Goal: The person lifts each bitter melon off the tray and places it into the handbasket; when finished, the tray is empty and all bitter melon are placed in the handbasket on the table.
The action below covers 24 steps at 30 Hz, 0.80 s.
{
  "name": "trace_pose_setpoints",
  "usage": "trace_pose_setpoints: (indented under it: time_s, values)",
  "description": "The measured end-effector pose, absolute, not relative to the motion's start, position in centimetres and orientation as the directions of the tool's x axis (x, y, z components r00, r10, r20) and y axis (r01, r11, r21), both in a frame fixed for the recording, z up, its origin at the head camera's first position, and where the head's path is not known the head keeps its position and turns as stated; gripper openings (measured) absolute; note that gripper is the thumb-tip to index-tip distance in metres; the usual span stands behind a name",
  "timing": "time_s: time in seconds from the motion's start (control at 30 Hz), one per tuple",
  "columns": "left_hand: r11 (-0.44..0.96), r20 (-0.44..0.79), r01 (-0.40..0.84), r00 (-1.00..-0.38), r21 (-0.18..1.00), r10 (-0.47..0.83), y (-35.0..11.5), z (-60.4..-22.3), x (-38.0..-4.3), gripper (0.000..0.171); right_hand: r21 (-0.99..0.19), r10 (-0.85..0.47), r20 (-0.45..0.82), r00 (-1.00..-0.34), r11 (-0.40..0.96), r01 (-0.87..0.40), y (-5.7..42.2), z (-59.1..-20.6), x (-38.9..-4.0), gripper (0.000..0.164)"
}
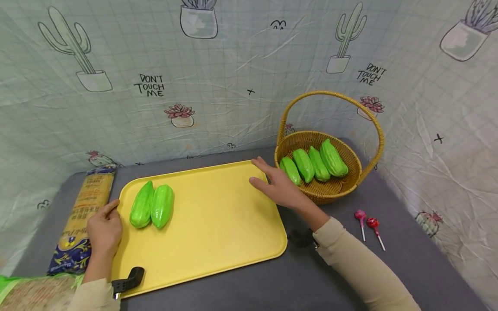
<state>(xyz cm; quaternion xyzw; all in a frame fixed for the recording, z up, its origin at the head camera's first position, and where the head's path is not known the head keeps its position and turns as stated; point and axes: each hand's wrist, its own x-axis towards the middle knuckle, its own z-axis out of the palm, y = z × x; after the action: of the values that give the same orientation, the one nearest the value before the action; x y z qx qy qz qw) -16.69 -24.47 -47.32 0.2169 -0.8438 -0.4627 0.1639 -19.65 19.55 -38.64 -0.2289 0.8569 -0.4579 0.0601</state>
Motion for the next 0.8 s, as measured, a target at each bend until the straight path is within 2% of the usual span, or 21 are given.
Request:
trace_pose_setpoints:
  time_s: [0.3,0.8]
  values:
    - [0.482,0.067,-0.217,-0.86,0.849,-0.506,-24.7,-47.3,-16.8,0.044,-0.851,-0.513,0.096,-0.853,0.403,-0.338,15.4,-39.0,-19.5,0.066]
    - [0.47,0.054,-0.223,-0.86,0.854,-0.507,-24.7,-47.0,-16.8,0.044,-0.877,-0.593,0.024,-0.804,0.373,-0.302,9.7,-41.0,-19.1,0.067]
